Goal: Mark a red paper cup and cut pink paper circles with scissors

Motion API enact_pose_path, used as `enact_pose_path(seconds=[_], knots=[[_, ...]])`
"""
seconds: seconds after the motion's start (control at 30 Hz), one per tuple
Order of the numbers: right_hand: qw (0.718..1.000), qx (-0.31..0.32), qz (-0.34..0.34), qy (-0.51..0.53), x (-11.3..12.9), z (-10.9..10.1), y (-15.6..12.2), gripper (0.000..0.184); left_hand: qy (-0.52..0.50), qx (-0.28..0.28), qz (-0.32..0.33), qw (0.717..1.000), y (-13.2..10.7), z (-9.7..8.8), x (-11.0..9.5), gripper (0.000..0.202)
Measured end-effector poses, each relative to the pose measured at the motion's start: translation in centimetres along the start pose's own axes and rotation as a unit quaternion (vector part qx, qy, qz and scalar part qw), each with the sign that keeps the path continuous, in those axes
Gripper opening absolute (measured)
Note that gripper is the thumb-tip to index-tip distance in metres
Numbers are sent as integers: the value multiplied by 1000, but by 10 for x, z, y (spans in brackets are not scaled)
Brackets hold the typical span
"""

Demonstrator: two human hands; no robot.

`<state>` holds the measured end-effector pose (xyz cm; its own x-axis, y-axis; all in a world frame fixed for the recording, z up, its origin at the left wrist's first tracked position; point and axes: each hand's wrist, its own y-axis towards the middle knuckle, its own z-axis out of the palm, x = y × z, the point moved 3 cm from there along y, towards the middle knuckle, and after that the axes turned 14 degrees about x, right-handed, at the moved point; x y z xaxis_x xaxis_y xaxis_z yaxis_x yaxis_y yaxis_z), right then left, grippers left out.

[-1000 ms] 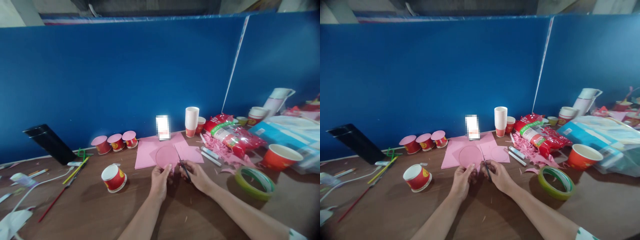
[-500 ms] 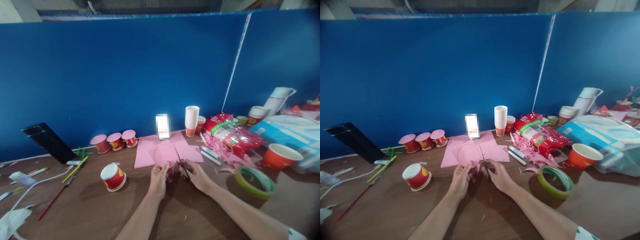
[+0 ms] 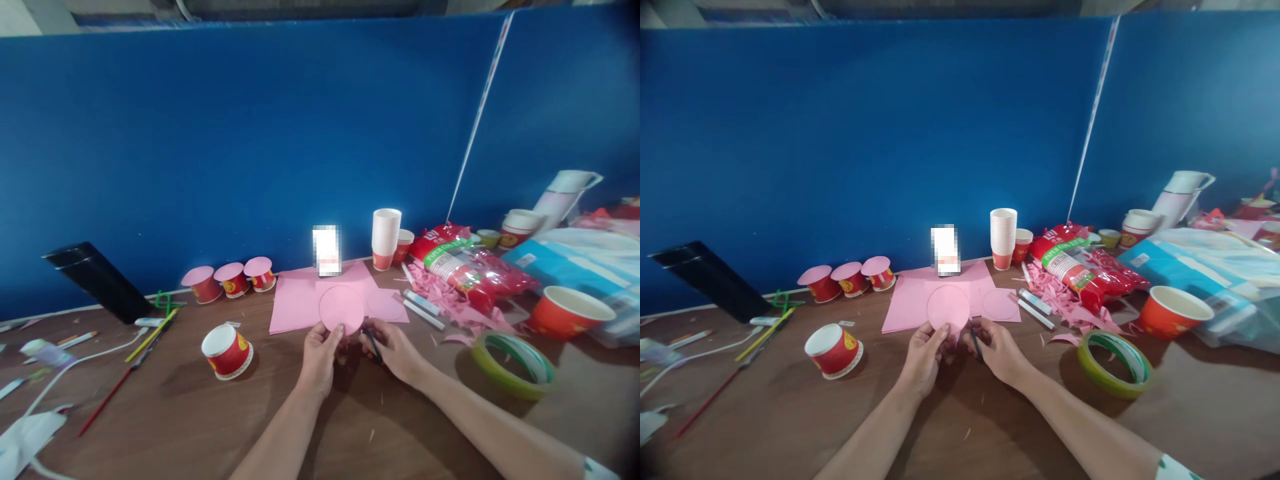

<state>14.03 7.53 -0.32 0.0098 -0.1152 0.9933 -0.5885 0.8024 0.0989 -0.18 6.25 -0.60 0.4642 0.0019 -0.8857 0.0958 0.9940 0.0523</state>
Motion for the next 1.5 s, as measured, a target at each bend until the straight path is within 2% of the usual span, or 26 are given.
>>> enact_pose_path(seconds=[0.37, 0.63, 0.87, 1.23, 1.33, 1.5], knots=[[1000, -8, 14, -13, -1, -1, -1, 30, 11, 12, 20, 1000, 0, -1, 3, 24], [999, -26, 23, -26, 7, 0, -2, 26, 0, -7, 12, 1000, 0, 1, 1, 33], [994, -58, 88, -1, 9, 0, 5, 32, -10, 1, 15, 1000, 2, -2, 3, 33], [992, -68, 108, 13, 6, -6, 16, 26, -34, -6, 22, 999, 3, 1, 2, 39], [991, -95, 87, 30, 8, -8, 19, 28, -38, -7, 25, 999, 3, -1, 3, 40], [989, -142, 12, 51, 9, -8, 15, 34, -45, -9, 25, 999, 3, -2, 3, 35]])
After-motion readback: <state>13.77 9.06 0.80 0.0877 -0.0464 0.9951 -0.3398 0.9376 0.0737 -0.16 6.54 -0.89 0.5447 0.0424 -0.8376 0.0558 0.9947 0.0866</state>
